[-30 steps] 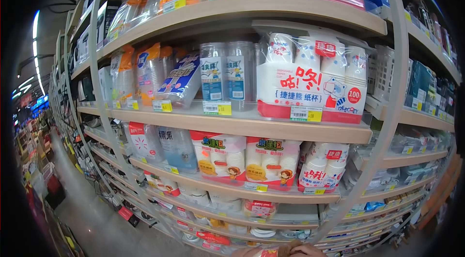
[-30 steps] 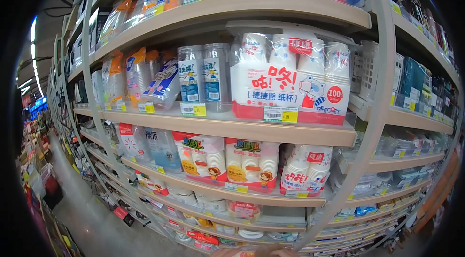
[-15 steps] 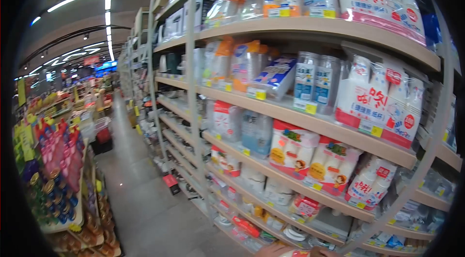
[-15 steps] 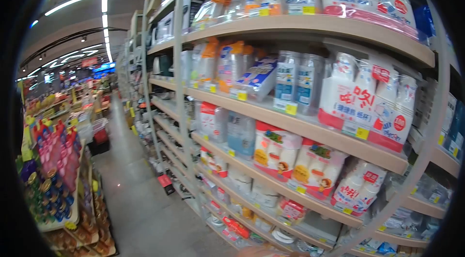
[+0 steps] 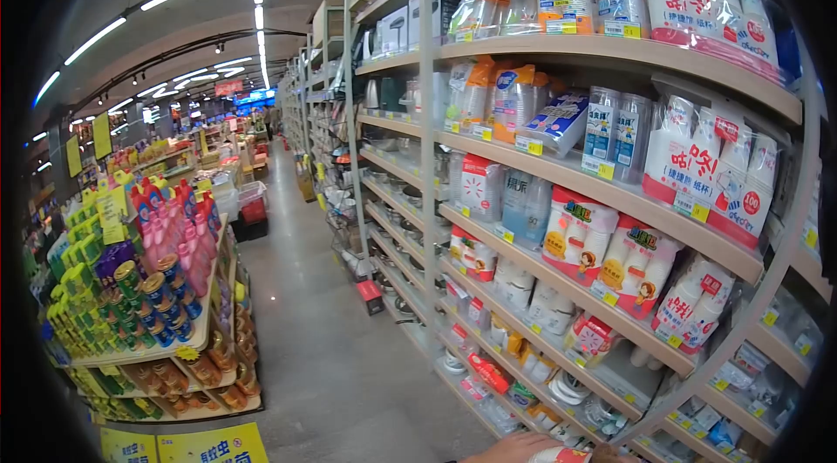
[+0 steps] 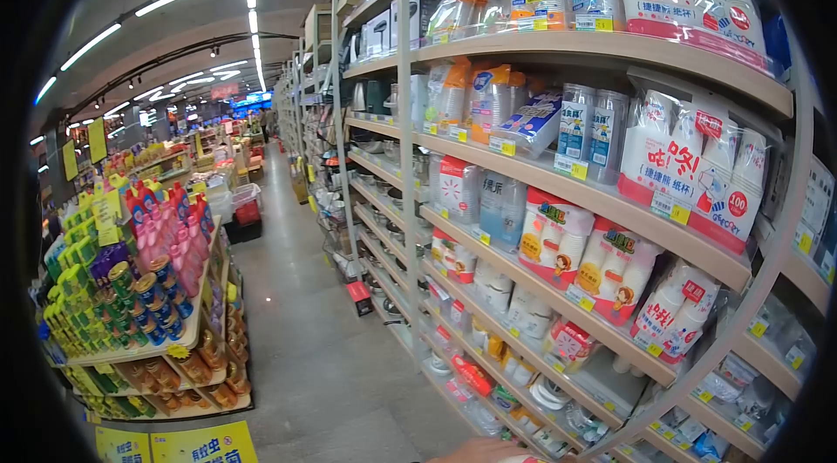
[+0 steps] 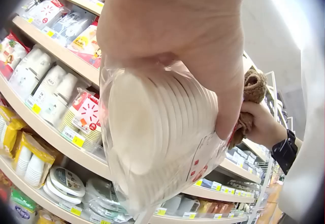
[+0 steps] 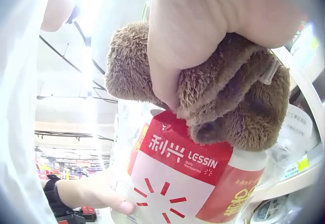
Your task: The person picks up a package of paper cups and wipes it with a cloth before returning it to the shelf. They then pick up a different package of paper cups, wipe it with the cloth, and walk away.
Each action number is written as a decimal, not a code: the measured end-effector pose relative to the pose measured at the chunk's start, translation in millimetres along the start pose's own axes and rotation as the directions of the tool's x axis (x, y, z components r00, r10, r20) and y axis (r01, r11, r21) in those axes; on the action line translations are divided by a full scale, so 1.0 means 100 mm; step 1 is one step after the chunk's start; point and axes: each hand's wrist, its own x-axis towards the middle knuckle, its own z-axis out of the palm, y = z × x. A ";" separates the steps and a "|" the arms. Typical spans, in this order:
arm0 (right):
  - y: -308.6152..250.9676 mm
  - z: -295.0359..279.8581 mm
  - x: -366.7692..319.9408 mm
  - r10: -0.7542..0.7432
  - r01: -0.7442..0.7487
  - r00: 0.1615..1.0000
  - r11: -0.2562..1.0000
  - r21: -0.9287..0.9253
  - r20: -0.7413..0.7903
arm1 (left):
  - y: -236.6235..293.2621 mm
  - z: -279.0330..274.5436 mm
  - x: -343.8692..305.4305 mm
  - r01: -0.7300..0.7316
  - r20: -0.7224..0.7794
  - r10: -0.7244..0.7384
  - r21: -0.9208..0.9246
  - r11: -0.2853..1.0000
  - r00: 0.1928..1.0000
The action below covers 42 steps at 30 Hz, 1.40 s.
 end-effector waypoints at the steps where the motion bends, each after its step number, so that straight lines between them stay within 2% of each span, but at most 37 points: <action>1: 0.01 0.03 -0.07 0.004 -0.003 1.000 0.999 0.051 -0.014 | 0.05 0.00 -0.05 -0.040 -0.042 0.039 -0.010 0.999 0.998; 2: 0.01 0.07 -0.13 -0.006 0.006 1.000 0.998 0.069 -0.004 | 0.10 0.01 -0.11 -0.078 -0.083 0.076 -0.018 0.997 0.994; 4: -0.01 0.17 -0.26 -0.108 0.144 0.968 0.978 0.152 -0.226 | 0.10 0.05 -0.25 -0.009 -0.025 0.007 -0.053 0.999 1.000; 5: 0.02 0.23 -0.32 -0.113 0.150 0.970 0.974 0.169 -0.213 | 0.11 0.07 -0.35 0.044 0.028 -0.041 -0.102 0.994 0.999; 6: 0.09 0.29 -0.37 -0.095 0.140 0.980 0.952 0.271 -0.176 | 0.16 0.06 -0.42 0.063 0.029 -0.061 -0.096 0.993 0.998; 7: 0.15 0.36 -0.40 -0.081 0.126 0.987 0.922 0.366 -0.136 | 0.20 0.03 -0.47 0.053 0.029 -0.052 -0.043 0.998 0.998; 8: 0.18 0.44 -0.44 -0.090 0.131 0.988 0.918 0.375 -0.125 | 0.25 0.00 -0.52 0.042 0.029 -0.042 0.011 0.999 0.999; 12: 0.29 0.82 -0.57 -0.055 0.141 0.982 0.857 0.496 -0.183 | 0.47 -0.03 -0.61 0.033 -0.016 -0.033 0.038 0.999 0.999; 14: 0.34 0.98 -0.70 -0.021 0.129 0.980 0.828 0.546 -0.199 | 0.67 0.01 -0.58 -0.006 -0.133 -0.006 -0.091 0.996 0.991; 16: 0.38 1.09 -0.82 0.009 0.127 0.974 0.803 0.583 -0.224 | 0.67 0.20 -0.64 0.004 -0.192 -0.025 -0.109 0.994 0.981; 20: 0.40 1.00 -0.70 0.033 0.195 0.939 0.769 0.609 -0.342 | 0.61 0.27 -0.59 -0.035 -0.321 0.013 -0.062 0.997 0.947; 22: 0.33 0.84 -0.71 -0.089 0.136 0.978 0.957 0.256 -0.188 | 0.70 0.20 -0.56 -0.038 -0.355 0.025 -0.029 0.999 0.934; 24: 0.37 0.88 -0.69 -0.089 0.126 0.984 0.957 0.260 -0.153 | 0.78 0.17 -0.54 0.030 -0.388 -0.065 -0.095 0.995 0.919; 26: 0.36 0.93 -0.70 -0.080 0.108 0.991 0.957 0.271 -0.112 | 0.82 0.15 -0.48 -0.007 -0.422 -0.033 -0.093 0.996 0.906; 27: 0.33 0.94 -0.71 -0.095 0.174 0.972 0.904 0.391 -0.215 | 0.83 0.16 -0.46 -0.047 -0.457 0.001 -0.090 0.995 0.890; 28: 0.29 0.92 -0.72 -0.092 0.247 0.944 0.833 0.494 -0.317 | 0.84 0.17 -0.45 -0.039 -0.451 -0.006 -0.090 0.995 0.892; 29: 0.25 0.88 -0.74 -0.086 0.240 0.947 0.831 0.501 -0.310 | 0.84 0.18 -0.45 -0.059 -0.411 0.018 -0.087 0.995 0.912; 31: 0.16 0.76 -0.80 -0.128 0.262 0.927 0.894 0.364 -0.353 | 0.85 0.19 -0.45 -0.064 -0.361 0.028 -0.087 0.994 0.932; 33: 0.27 0.84 -0.82 -0.134 0.257 0.937 0.891 0.374 -0.324 | 0.84 0.20 -0.46 -0.065 -0.269 0.025 -0.140 0.988 0.963; 34: 0.31 0.88 -0.84 -0.142 0.256 0.942 0.891 0.376 -0.303 | 0.72 0.26 -0.54 0.024 -0.145 -0.053 -0.196 0.980 0.988; 35: 0.33 0.91 -0.87 -0.126 0.239 0.948 0.889 0.390 -0.293 | 0.62 0.36 -0.59 0.038 -0.127 -0.065 -0.201 0.979 0.990; 37: 0.32 0.88 -0.87 -0.167 0.291 0.922 0.895 0.338 -0.349 | 0.64 0.37 -0.58 0.088 -0.056 -0.119 -0.395 0.915 0.991; 39: 0.30 0.87 -0.91 -0.135 0.269 0.929 0.885 0.379 -0.345 | 0.69 0.35 -0.57 0.126 -0.020 -0.148 -0.423 0.898 0.989; 42: 0.29 0.85 -0.94 -0.121 0.257 0.927 0.895 0.364 -0.356 | 0.75 0.36 -0.56 0.111 -0.073 -0.153 -0.403 0.908 0.985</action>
